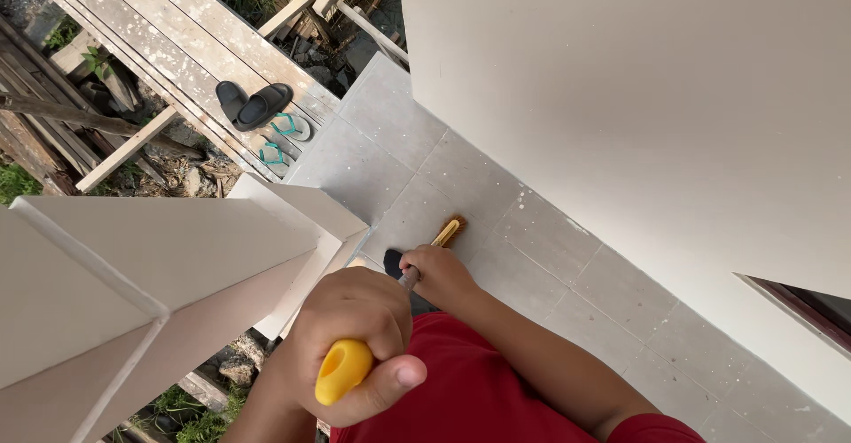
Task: The person sweeps a tiled balcony floor using a long-handled brush, moving it back and forth to clean the surface and edges.
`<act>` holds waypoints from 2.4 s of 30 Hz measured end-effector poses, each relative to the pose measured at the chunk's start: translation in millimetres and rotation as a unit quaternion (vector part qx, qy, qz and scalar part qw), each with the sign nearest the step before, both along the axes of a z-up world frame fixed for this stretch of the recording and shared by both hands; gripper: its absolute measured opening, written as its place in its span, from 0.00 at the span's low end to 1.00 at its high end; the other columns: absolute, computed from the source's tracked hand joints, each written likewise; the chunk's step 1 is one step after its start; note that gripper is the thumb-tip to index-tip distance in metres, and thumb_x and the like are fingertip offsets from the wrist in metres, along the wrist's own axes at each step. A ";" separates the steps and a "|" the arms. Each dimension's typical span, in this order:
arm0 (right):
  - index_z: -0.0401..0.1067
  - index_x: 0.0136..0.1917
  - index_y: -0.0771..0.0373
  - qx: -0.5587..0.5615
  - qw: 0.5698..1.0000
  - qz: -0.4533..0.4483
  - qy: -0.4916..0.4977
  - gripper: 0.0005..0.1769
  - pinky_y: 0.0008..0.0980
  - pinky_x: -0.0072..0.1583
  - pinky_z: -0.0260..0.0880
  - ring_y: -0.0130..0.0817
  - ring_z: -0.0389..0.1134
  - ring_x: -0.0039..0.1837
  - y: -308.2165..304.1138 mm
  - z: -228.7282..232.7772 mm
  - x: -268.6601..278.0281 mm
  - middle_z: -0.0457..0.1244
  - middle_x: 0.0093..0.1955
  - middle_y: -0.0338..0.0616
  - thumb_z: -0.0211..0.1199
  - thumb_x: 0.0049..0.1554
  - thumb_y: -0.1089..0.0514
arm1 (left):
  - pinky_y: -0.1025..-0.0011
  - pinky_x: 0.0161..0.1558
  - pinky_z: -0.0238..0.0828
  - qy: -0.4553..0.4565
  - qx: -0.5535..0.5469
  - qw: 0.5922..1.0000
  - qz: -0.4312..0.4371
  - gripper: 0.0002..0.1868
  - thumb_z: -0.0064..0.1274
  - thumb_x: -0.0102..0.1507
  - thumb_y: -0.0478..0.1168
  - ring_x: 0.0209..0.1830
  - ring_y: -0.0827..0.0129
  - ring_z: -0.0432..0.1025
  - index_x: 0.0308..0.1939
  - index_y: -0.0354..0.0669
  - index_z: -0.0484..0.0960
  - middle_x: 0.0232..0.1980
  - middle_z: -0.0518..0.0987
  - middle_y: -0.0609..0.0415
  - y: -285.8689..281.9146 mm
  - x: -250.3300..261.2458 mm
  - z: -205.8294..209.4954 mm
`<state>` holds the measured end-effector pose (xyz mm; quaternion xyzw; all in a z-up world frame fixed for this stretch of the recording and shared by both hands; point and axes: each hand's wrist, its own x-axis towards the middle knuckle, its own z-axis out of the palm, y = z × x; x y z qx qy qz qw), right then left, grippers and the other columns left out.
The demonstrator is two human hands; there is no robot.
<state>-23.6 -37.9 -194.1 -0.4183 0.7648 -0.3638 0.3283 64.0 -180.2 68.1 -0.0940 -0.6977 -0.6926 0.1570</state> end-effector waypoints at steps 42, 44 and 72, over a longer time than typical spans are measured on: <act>0.67 0.44 0.63 -0.072 0.979 0.179 0.064 0.05 0.38 0.44 0.68 0.43 0.70 0.42 -270.0 -26.3 -136.9 0.67 0.43 0.45 0.61 0.54 0.65 | 0.69 0.31 0.60 0.014 -0.087 0.930 0.357 0.24 0.69 0.61 0.38 0.22 0.66 0.67 0.21 0.48 0.66 0.22 0.70 0.59 -118.8 -72.7 -59.8; 0.67 0.45 0.63 -0.112 0.970 0.187 0.105 0.06 0.39 0.44 0.68 0.45 0.69 0.42 -288.8 -37.7 -152.5 0.66 0.44 0.48 0.64 0.55 0.64 | 0.68 0.32 0.61 0.013 -0.086 0.920 0.383 0.23 0.67 0.62 0.36 0.23 0.65 0.67 0.21 0.47 0.66 0.22 0.71 0.59 -114.7 -81.1 -68.9; 0.67 0.57 0.55 0.068 0.686 0.411 -0.596 0.29 0.44 0.64 0.74 0.48 0.72 0.55 -59.9 85.1 -114.7 0.73 0.43 0.42 0.53 0.61 0.30 | 0.67 0.44 0.70 -0.063 -0.119 0.707 0.694 0.17 0.65 0.63 0.44 0.36 0.62 0.77 0.47 0.45 0.73 0.39 0.79 0.55 128.0 -75.4 -52.5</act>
